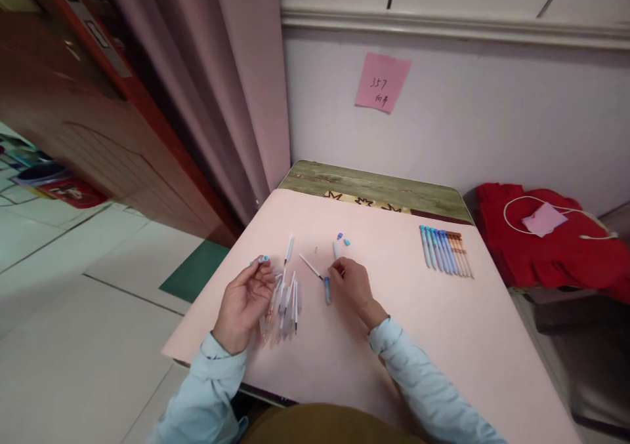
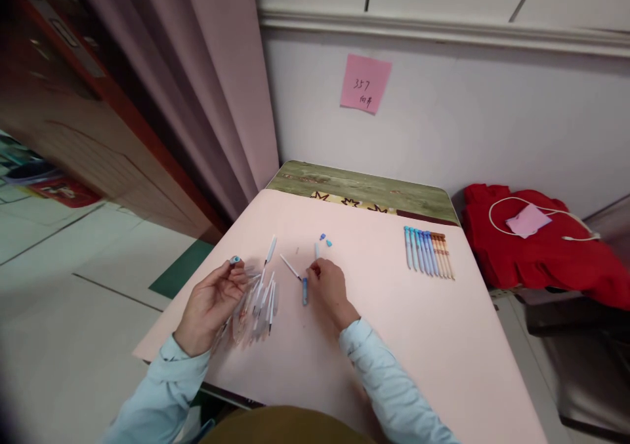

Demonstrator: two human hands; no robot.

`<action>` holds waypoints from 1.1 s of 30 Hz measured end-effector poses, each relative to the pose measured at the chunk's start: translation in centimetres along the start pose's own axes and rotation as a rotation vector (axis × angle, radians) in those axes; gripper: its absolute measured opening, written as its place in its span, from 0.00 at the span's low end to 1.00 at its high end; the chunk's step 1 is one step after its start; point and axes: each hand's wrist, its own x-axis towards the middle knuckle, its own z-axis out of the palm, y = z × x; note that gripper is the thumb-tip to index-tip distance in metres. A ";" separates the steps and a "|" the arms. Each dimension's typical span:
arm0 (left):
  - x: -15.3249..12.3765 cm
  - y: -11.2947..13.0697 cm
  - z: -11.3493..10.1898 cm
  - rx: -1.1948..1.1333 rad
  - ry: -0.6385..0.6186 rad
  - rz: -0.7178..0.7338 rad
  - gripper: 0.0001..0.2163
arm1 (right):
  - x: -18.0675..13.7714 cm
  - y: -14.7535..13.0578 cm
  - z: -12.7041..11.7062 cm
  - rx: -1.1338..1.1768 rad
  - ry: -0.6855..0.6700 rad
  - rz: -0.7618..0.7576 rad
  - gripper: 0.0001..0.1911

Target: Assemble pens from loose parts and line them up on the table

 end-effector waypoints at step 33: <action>-3.7 -5.8 -0.4 0.215 -0.039 -0.201 0.03 | 0.9 3.1 -3.1 0.731 -0.135 0.184 0.08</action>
